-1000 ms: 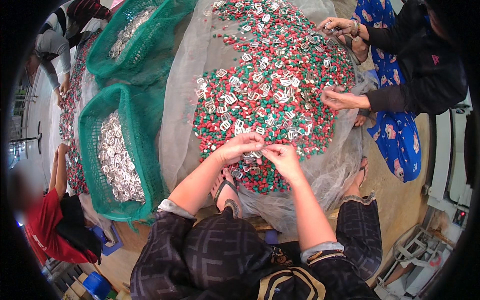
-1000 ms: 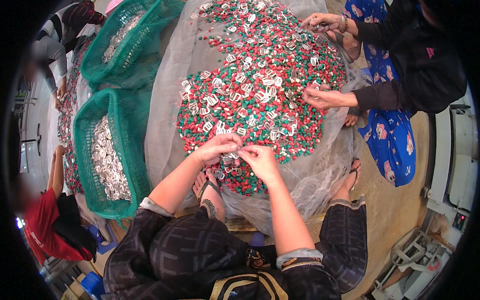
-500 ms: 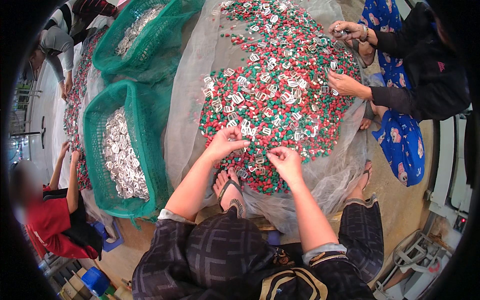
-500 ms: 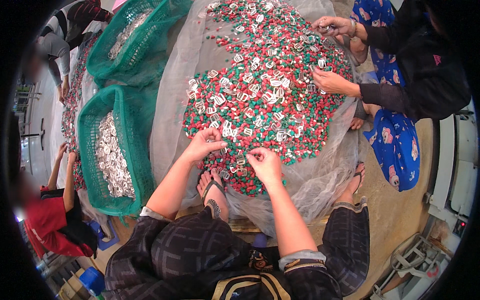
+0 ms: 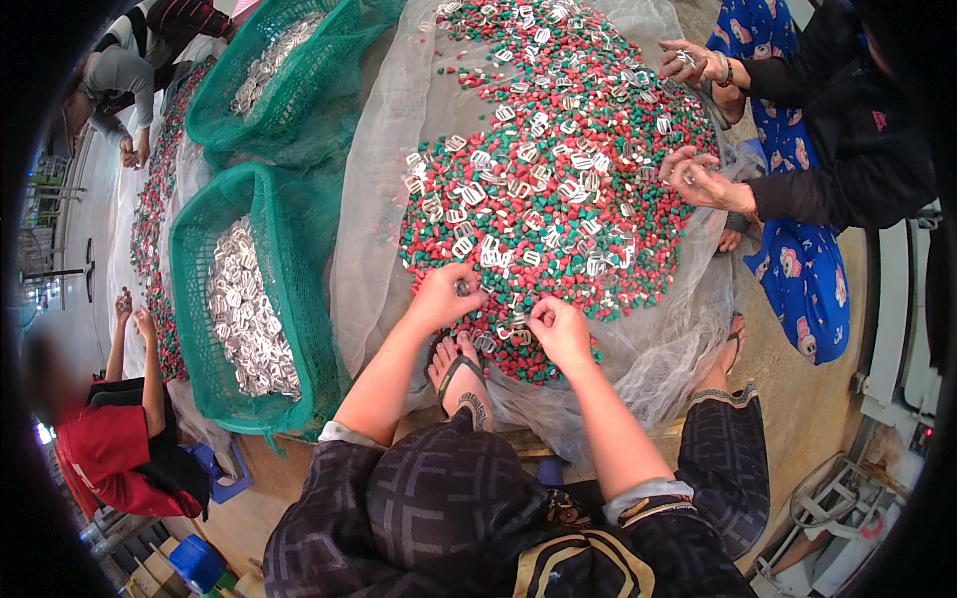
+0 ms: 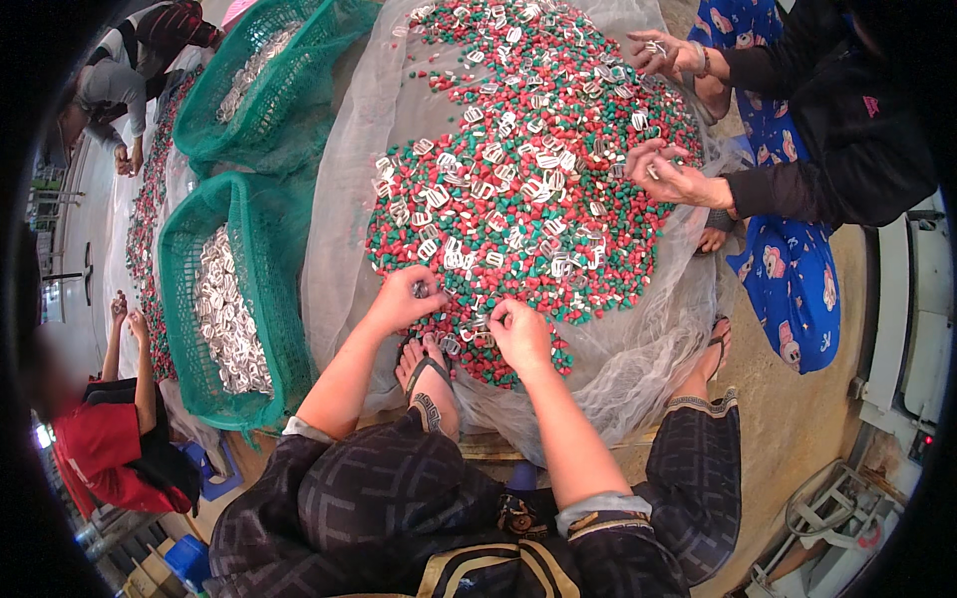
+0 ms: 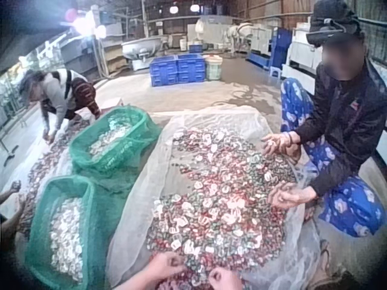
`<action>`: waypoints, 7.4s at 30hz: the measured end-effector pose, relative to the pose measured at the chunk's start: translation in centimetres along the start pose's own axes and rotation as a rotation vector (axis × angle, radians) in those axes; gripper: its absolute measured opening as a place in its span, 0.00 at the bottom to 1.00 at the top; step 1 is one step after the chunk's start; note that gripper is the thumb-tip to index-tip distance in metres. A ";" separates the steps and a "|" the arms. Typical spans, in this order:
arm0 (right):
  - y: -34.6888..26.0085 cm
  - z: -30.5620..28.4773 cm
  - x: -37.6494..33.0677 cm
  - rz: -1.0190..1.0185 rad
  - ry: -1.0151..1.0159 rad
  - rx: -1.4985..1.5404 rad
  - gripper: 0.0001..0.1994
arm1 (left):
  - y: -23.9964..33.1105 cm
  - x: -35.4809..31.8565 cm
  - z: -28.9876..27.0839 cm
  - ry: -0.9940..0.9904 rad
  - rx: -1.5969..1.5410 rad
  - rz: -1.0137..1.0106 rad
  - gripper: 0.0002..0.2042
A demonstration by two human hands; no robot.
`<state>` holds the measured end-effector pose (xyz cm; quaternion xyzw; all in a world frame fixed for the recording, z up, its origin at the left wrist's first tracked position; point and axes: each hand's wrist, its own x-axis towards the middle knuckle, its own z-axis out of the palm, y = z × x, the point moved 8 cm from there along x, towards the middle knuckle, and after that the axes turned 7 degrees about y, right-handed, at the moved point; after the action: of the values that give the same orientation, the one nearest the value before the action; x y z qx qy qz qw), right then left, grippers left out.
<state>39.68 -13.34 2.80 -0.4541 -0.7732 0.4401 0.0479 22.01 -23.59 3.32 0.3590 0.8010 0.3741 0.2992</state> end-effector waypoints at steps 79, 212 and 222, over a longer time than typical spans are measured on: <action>-3.1 -2.0 1.1 0.128 0.071 0.568 0.07 | -4.3 -5.6 -8.5 0.436 -1.578 -0.509 0.07; -4.8 1.1 -0.5 0.496 -0.512 1.335 0.35 | 5.3 -0.2 2.8 -0.168 -0.226 -0.107 0.17; -2.8 -3.4 1.2 0.464 -0.310 1.302 0.28 | 4.7 8.9 -22.4 0.484 -1.195 -0.180 0.14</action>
<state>38.77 -10.84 6.47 -0.4183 -0.2342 0.8714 0.1040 1.82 -22.91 17.39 -0.0323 0.5267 0.7989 0.2886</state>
